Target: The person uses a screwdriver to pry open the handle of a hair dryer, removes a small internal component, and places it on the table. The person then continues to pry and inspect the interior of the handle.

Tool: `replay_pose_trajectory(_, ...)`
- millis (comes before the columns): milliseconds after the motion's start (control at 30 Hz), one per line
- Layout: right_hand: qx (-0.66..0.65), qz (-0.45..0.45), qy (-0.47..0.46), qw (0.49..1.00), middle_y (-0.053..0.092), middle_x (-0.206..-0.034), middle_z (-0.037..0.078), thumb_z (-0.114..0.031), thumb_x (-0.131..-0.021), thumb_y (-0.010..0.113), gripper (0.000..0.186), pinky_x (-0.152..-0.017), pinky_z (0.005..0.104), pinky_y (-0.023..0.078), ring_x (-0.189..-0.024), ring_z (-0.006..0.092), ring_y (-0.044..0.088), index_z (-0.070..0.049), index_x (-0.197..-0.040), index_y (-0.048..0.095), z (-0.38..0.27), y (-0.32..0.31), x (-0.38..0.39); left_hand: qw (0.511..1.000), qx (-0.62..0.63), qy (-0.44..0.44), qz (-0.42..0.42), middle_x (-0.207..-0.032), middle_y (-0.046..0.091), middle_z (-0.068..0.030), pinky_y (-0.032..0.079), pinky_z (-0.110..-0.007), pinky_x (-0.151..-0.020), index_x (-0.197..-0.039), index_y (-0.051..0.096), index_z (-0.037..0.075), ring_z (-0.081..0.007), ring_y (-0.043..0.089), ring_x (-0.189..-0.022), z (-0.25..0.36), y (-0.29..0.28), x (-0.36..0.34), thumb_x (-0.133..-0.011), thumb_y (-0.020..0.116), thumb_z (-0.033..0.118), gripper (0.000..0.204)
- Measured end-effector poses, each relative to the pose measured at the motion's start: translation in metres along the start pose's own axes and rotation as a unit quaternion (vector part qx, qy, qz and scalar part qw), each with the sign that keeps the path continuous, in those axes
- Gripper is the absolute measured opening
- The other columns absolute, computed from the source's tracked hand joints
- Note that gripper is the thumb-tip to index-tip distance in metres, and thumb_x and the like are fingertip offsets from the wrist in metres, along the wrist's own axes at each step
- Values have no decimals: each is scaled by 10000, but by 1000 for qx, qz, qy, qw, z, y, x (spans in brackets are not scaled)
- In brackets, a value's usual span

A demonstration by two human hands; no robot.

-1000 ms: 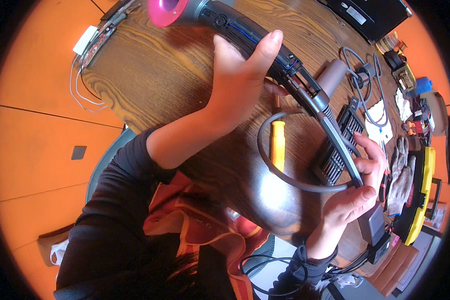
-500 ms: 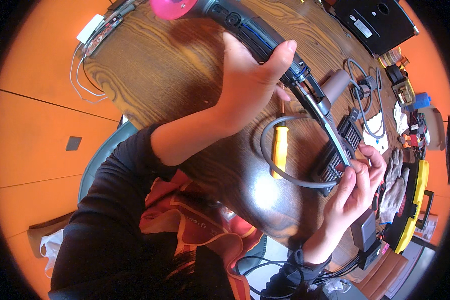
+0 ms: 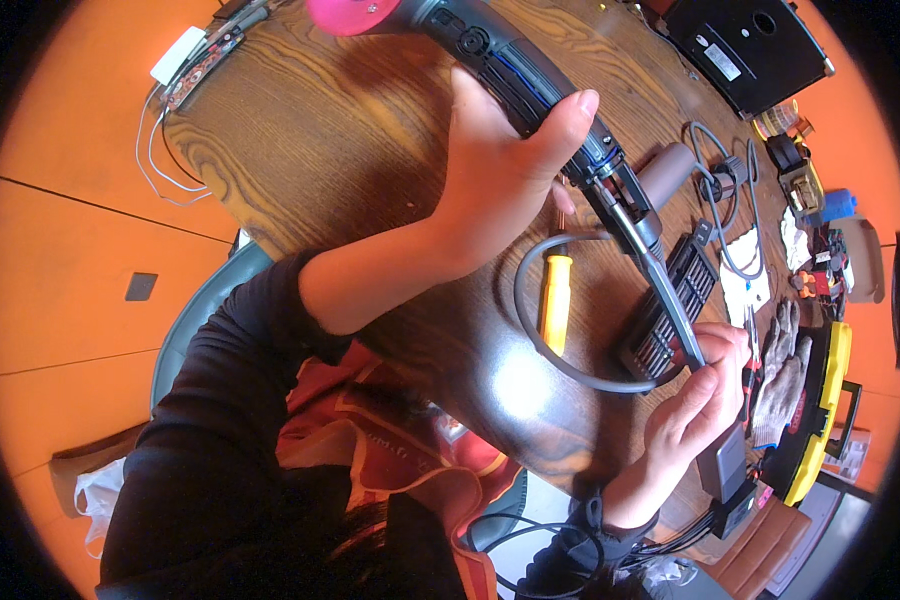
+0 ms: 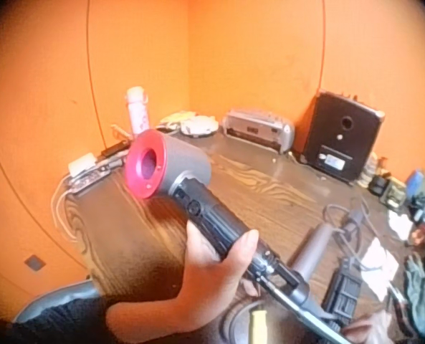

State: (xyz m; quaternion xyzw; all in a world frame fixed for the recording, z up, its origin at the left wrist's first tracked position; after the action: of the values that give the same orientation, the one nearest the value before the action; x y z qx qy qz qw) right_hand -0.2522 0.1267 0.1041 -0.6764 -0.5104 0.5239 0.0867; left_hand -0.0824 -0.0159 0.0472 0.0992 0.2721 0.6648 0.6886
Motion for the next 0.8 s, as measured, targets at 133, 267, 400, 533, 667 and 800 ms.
replay_pose_trajectory(133,60,-25,3,998,515,-693,82,-286,-911,363,377,-716,311,320,-711,183,449,-10,-701,512,-2,-1,0,1000,1,-12,-1,-753,518,-63,451,-186,-366,-969,317,26,-86,549,-520,-1,1,1,-748,675,205,457)
replay_pose_trajectory(267,48,-30,33,998,518,-585,31,-280,-891,419,326,-725,306,309,-687,151,423,-22,-765,572,2,-1,1,1000,-8,-12,-7,-751,522,-59,447,-185,-363,-965,320,28,-83,548,-520,1,3,4,-745,680,207,458)
replay_pose_trajectory(400,31,-34,12,999,552,-542,11,-248,-884,451,308,-708,291,306,-660,132,385,5,-941,616,-1,1,0,1000,-26,-8,-1,-745,521,-55,441,-176,-362,-975,308,34,-77,545,-518,2,4,6,-741,685,198,474)
replay_pose_trajectory(533,14,-50,0,999,586,-564,23,-194,-881,459,293,-694,279,304,-663,127,370,17,-1012,614,-2,5,0,1000,-25,-10,0,-743,524,-56,438,-168,-362,-996,286,41,-76,546,-512,3,3,5,-737,688,190,501)
replay_pose_trajectory(667,20,-22,1,1000,590,-578,31,-137,-864,479,255,-670,265,306,-673,124,367,19,-1014,614,-2,4,2,1000,-27,-15,-2,-742,522,-58,440,-169,-364,-1008,272,44,-81,541,-487,4,3,6,-738,683,188,512)
replay_pose_trajectory(800,-26,-13,42,999,577,-627,53,-52,-831,499,229,-656,245,319,-713,114,393,37,-1008,613,4,4,5,1000,-19,-19,-3,-748,520,-64,445,-177,-362,-1023,264,44,-89,540,-476,4,3,7,-743,677,183,518)
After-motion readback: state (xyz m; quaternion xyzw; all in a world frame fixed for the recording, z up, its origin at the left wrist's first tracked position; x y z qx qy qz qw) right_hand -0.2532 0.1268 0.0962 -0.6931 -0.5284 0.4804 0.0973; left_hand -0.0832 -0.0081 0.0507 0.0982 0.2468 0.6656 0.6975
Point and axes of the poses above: each hand's wrist, its own x-axis away from the middle knuckle, its own y-axis out of the palm, z = x × y, the point moved 10 cm from there along -x, towards the middle knuckle
